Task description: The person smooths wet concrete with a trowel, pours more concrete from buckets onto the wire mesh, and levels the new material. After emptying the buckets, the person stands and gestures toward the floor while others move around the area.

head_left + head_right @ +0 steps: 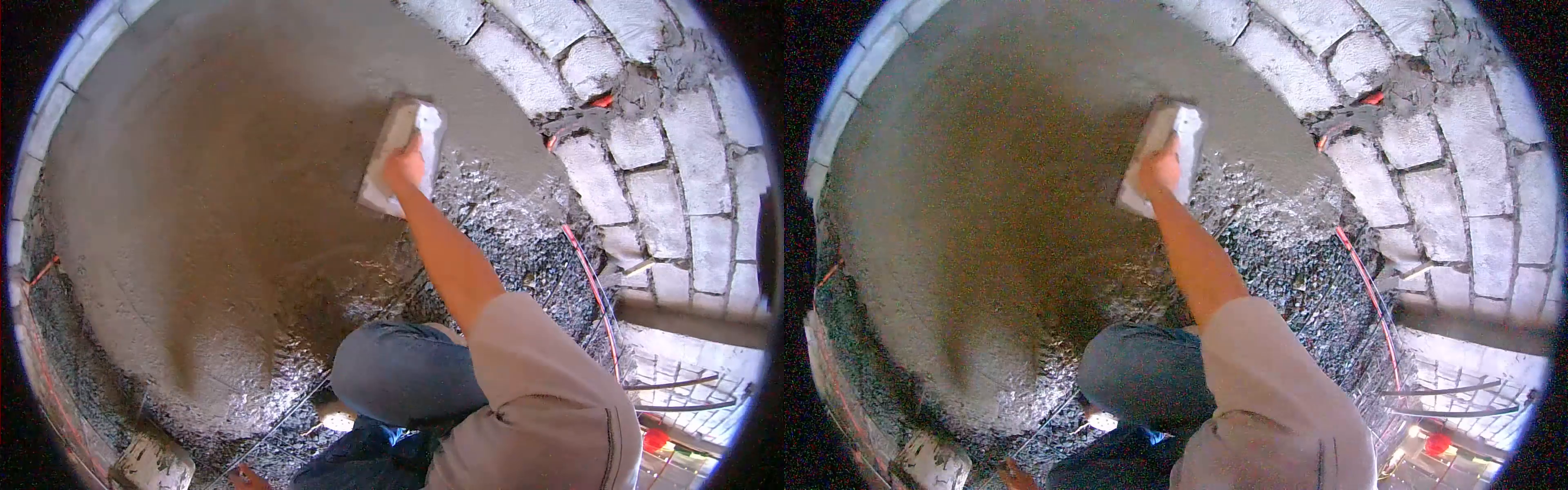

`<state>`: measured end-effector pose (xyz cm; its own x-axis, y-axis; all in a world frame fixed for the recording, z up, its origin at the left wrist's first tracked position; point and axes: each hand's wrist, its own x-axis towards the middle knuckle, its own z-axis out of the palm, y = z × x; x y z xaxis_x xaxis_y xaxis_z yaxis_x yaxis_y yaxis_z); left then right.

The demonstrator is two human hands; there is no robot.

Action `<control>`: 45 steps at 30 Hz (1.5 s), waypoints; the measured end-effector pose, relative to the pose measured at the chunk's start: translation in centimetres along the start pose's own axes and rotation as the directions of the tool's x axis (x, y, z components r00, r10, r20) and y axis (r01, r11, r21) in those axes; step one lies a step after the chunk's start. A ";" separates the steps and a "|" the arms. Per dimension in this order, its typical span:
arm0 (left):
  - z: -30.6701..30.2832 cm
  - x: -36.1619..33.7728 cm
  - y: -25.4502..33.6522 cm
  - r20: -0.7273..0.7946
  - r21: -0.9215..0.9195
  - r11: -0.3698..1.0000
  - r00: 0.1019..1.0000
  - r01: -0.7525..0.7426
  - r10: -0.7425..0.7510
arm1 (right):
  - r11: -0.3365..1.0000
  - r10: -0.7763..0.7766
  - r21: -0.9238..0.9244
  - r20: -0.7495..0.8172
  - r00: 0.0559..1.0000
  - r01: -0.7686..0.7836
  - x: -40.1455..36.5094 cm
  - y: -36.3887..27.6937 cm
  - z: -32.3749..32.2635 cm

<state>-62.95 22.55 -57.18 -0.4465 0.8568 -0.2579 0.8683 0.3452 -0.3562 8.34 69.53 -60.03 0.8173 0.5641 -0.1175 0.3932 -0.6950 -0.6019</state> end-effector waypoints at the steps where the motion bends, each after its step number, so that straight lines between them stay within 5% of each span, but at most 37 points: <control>1: 1.2 -0.1 -0.9 0.043 0.344 0.929 0.991 -0.134 0.127 | 1.000 0.012 0.004 -0.017 1.000 -0.011 -0.1 1.0 -1.0; 3: 2.7 -1.2 -1.8 0.192 0.797 0.522 0.947 -0.304 0.258 | 1.000 0.027 -0.008 -0.053 0.998 -0.028 0.2 3.3 -2.8; 5: 1.6 -2.3 -0.9 0.011 0.369 0.913 0.983 -0.172 0.181 | 0.994 0.093 0.063 -0.104 0.990 -0.087 0.3 5.7 -4.9; 6: -0.8 -3.3 0.6 -0.093 -0.198 0.980 0.996 -0.030 0.012 | 0.981 -0.072 0.158 -0.238 0.969 0.112 1.1 8.7 -4.6; 11: -2.9 -5.9 2.1 0.132 -0.341 0.920 0.979 0.195 -0.158 | 0.929 -0.020 0.346 -0.307 0.952 0.131 0.4 11.8 -6.9; 13: -3.2 -5.6 2.3 0.187 -0.359 0.900 0.964 0.245 -0.188 | 0.718 -0.001 0.688 -0.146 0.989 0.102 0.0 11.8 -6.2; 15: -3.2 -4.9 1.6 0.044 0.085 0.992 0.995 -0.092 0.088 | 0.702 0.006 0.710 -0.072 0.997 0.047 -0.4 10.9 -5.1; 17: -3.3 -4.4 0.4 0.045 0.532 0.768 0.918 -0.356 0.394 | 0.683 0.011 0.730 0.009 1.000 -0.014 -1.6 9.6 -4.4; 18: -3.4 -4.6 -0.1 0.107 0.705 0.556 0.841 -0.440 0.530 | 0.749 -0.134 0.662 0.114 0.984 0.025 -2.5 8.8 -5.0; 19: -4.4 -4.7 1.0 0.009 0.458 0.814 0.918 -0.357 0.398 | 0.833 -0.309 0.528 0.199 0.930 0.164 -3.5 7.9 -6.6; 20: -4.3 -3.8 1.0 -0.036 0.252 0.932 0.960 -0.260 0.278 | 0.845 -0.471 0.412 0.275 0.838 0.340 -4.4 6.9 -8.1; 21: -4.1 -2.9 0.6 -0.055 -0.022 0.995 0.994 -0.093 0.092 | 0.769 -0.637 0.230 0.364 0.680 0.597 -5.4 6.1 -9.5; 23: -3.4 -1.9 0.4 -0.085 -0.188 0.982 0.996 0.010 -0.027 | 0.595 -0.771 0.270 0.460 0.441 0.757 -6.8 7.9 -9.0; 24: -4.4 -1.2 1.6 -0.086 -0.189 0.982 0.996 0.005 -0.021 | 0.597 -0.769 0.266 0.458 0.446 0.757 -7.4 8.1 -9.2; 26: -6.3 -0.4 3.6 -0.053 -0.251 0.967 0.998 -0.049 0.037 | 0.743 -0.586 0.284 0.713 0.386 0.606 -8.2 8.1 -9.4; 30: -10.7 0.2 7.5 0.004 -0.363 0.924 0.992 -0.119 0.129 | 0.707 -0.668 0.340 0.609 0.427 0.620 -4.9 8.6 -8.1; 31: -17.1 -0.9 14.3 0.029 -0.286 0.956 0.998 0.064 -0.058 | 0.645 -0.750 0.415 0.505 0.428 0.642 -2.9 9.2 -7.1; 34: -14.5 -0.6 12.6 0.225 -0.171 0.969 0.965 0.178 -0.137 | 0.656 -0.716 0.270 0.518 0.468 0.704 2.5 7.3 -8.0; 36: -10.5 -1.1 8.7 0.153 -0.136 0.989 0.988 0.053 -0.032 | 0.602 -0.764 0.191 0.420 0.490 0.775 7.2 6.9 -7.3; 37: -9.8 -1.4 8.0 0.185 -0.116 0.986 0.978 0.117 -0.094 | 0.721 -0.644 0.099 0.460 0.611 0.686 9.3 6.4 -7.0; 40: -8.2 -2.6 6.9 0.279 -0.045 0.952 0.919 0.303 -0.279 | 0.745 -0.613 0.028 0.426 0.666 0.667 17.1 6.1 -5.6; 41: -7.6 -3.5 6.4 0.309 -0.017 0.932 0.888 0.362 -0.340 | 0.681 -0.709 0.124 0.355 0.609 0.721 18.8 5.8 -5.7; 42: -6.7 -4.7 5.7 0.338 0.012 0.908 0.853 0.418 -0.397 | 0.742 -0.640 -0.001 0.295 0.709 0.670 21.6 6.7 -4.6; 43: -4.2 -7.1 3.9 0.136 -0.200 0.910 0.930 0.364 -0.342 | 0.815 -0.555 0.021 0.315 0.770 0.579 23.9 6.9 -4.6; 45: -4.3 -8.8 3.1 0.122 -0.219 0.916 0.941 0.337 -0.317 | 0.839 -0.495 -0.185 0.136 0.858 0.512 25.5 6.1 -6.1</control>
<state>-55.38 17.73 -52.14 -0.7213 0.6499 -0.2395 0.6922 0.6885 -0.2165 34.18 76.99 -61.86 0.4500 0.8885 0.0898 0.8264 -0.3762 -0.4190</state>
